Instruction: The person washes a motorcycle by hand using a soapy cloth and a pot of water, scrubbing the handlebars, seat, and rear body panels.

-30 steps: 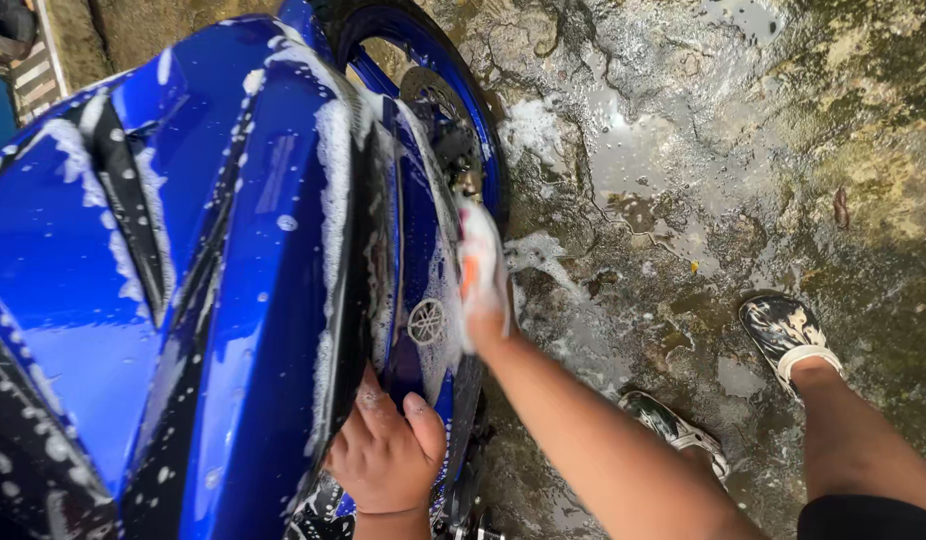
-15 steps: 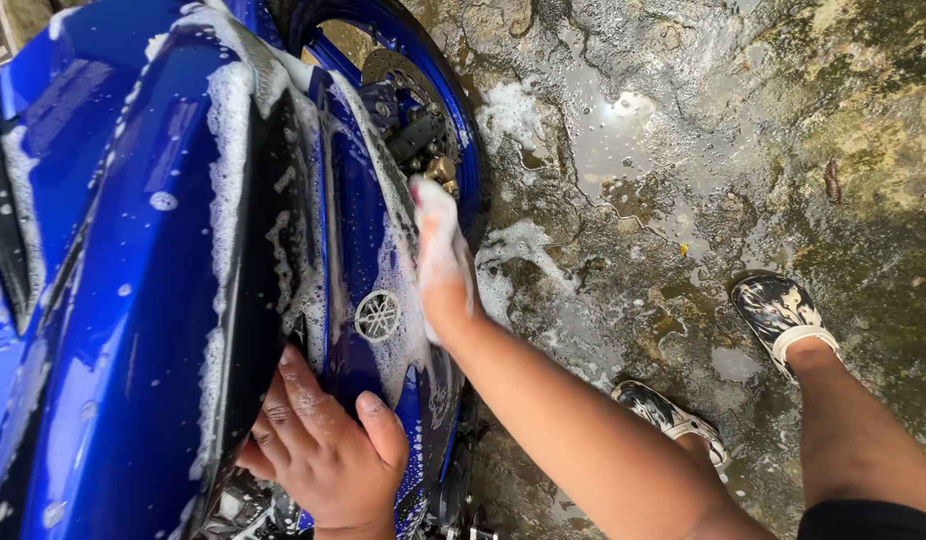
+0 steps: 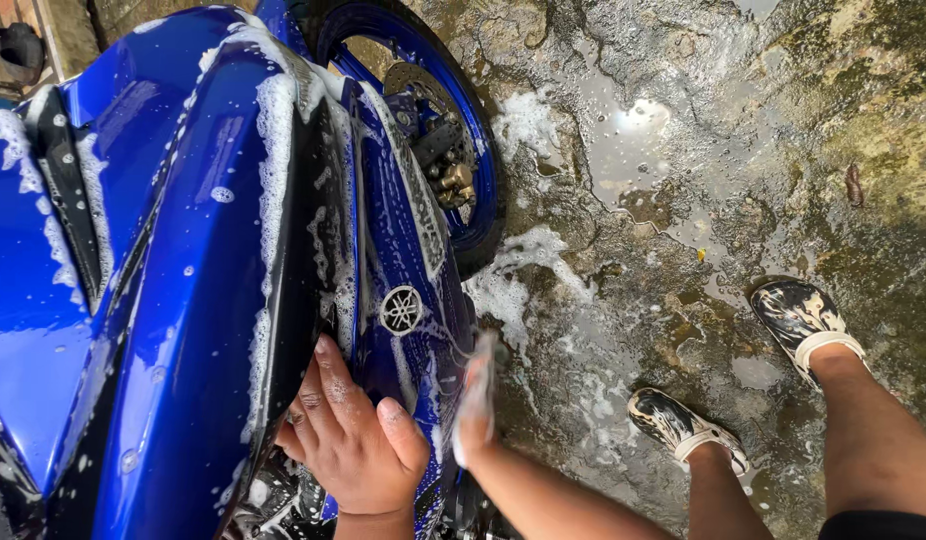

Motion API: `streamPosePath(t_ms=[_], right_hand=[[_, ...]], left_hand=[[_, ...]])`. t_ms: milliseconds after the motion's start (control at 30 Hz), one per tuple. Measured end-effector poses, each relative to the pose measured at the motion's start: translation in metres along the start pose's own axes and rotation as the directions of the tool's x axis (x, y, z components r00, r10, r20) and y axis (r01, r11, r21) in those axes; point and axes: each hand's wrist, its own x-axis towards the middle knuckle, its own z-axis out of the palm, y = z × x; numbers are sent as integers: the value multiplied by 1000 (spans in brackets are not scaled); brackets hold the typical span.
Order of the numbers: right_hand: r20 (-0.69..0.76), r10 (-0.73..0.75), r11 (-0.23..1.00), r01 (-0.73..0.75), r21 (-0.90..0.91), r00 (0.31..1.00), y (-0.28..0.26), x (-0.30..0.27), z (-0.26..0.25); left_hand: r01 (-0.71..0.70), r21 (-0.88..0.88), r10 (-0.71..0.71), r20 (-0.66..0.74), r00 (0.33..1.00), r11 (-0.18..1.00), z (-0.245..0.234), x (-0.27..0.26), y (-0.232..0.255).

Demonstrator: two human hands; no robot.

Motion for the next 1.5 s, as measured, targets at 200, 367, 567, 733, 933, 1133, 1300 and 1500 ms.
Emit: streamPosePath(t_ms=[200, 367, 567, 733, 933, 1133, 1300, 1500], right_hand=[[51, -110, 993, 112, -35, 993, -77, 129, 27], [105, -313, 896, 330, -297, 944, -100, 78, 44], [-147, -157, 986, 146, -85, 977, -10, -33, 1], [37, 678, 734, -679, 25, 734, 82, 19, -58], [71, 436, 891, -441, 104, 897, 114, 42, -61], [92, 555, 800, -561, 212, 827, 109, 27, -50], [127, 580, 791, -593, 151, 805, 67, 53, -54], [56, 371, 849, -363, 385, 927, 52, 8, -34]], left_hand=[[-27, -25, 27, -29, 999, 999, -4, 3, 4], [-61, -43, 58, -66, 996, 997, -5, 5, 6], [-62, -39, 60, -45, 997, 997, -4, 6, 7], [-41, -27, 39, -66, 997, 999, 2, 1, 7], [-58, 16, 59, -63, 996, 998, 2, -6, 8], [-60, 9, 60, -65, 996, 998, 1, 1, 10], [-50, -8, 50, -64, 997, 999, 2, -2, 12], [-69, -58, 63, -101, 993, 996, 5, 0, 18]])
